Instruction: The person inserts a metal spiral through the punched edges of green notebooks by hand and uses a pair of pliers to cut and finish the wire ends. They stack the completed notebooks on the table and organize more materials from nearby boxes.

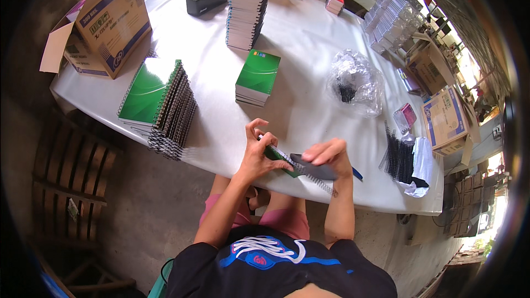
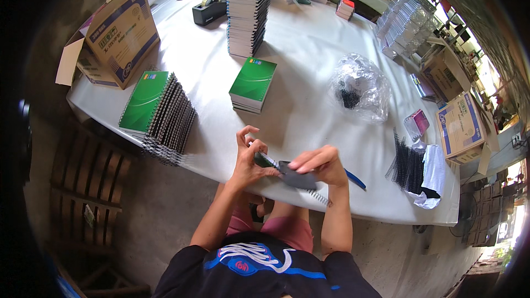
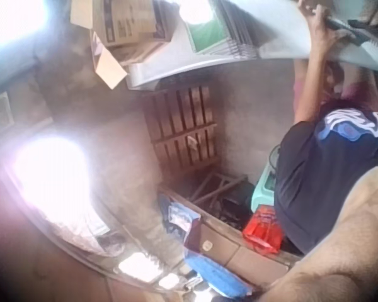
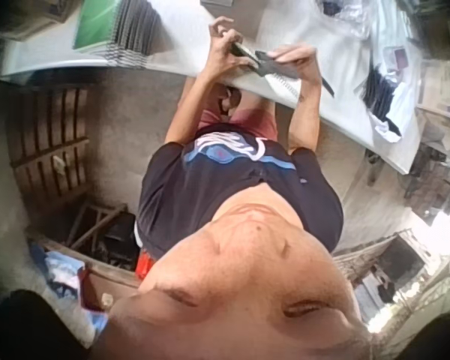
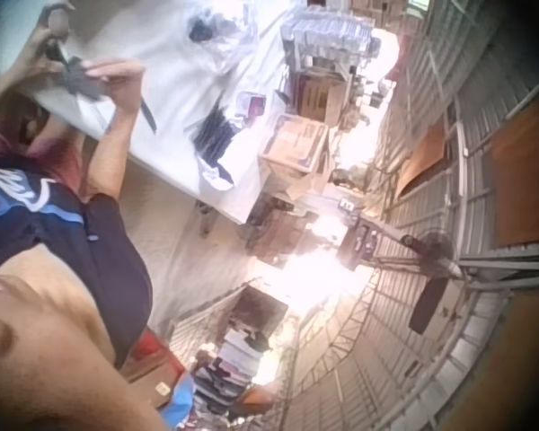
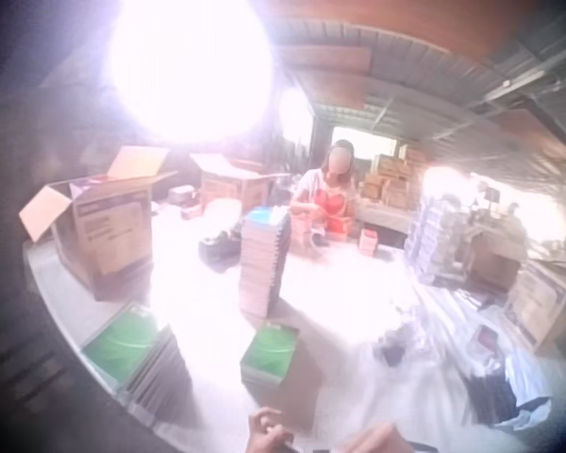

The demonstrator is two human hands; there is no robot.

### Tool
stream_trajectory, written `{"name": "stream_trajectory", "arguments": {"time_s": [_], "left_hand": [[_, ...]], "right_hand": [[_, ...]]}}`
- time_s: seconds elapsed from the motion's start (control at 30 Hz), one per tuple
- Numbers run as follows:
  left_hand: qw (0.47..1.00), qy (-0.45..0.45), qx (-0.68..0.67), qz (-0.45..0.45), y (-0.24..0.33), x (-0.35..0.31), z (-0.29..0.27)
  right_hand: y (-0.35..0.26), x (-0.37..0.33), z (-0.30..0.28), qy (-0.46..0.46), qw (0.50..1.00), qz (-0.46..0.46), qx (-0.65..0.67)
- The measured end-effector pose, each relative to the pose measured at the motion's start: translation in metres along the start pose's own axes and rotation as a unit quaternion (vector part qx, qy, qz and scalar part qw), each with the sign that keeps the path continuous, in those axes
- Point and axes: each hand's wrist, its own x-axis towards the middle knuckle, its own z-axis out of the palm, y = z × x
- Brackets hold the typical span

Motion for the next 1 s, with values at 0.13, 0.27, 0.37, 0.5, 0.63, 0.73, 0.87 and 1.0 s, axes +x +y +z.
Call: {"name": "stream_trajectory", "arguments": {"time_s": [0.13, 0.27, 0.37, 0.5, 0.63, 0.73, 0.87, 1.0], "left_hand": [[0.999, -0.008, 0.025, 0.044, -0.001, 0.002, -0.003], [0.998, 0.014, -0.001, 0.067, -0.013, 0.004, -0.001], [1.0, -0.018, -0.012, 0.015, -0.016, 0.004, -0.001], [0.999, -0.037, -0.003, 0.019, -0.019, 0.006, 0.0], [0.999, -0.044, -0.013, 0.006, -0.026, 0.003, 0.0], [0.999, -0.025, -0.034, 0.012, -0.027, 0.002, 0.003], [0.999, -0.034, -0.042, -0.002, -0.026, 0.002, 0.003], [0.999, -0.029, 0.01, 0.032, -0.03, 0.0, 0.001]], "right_hand": [[0.012, 0.002, 0.0, 0.102, 0.984, 0.105, -0.105], [0.017, 0.006, 0.012, 0.053, 0.981, 0.14, -0.127], [0.014, 0.006, 0.014, 0.093, 0.994, 0.004, 0.049], [0.02, 0.015, 0.013, 0.112, 0.969, 0.17, -0.141], [0.002, 0.028, 0.024, 0.003, 0.987, 0.081, -0.137], [0.012, 0.028, 0.021, 0.103, 0.975, 0.143, -0.136], [0.005, 0.036, 0.027, 0.028, 0.977, 0.12, -0.174], [0.001, 0.028, 0.011, 0.138, 0.948, 0.137, -0.252]]}}
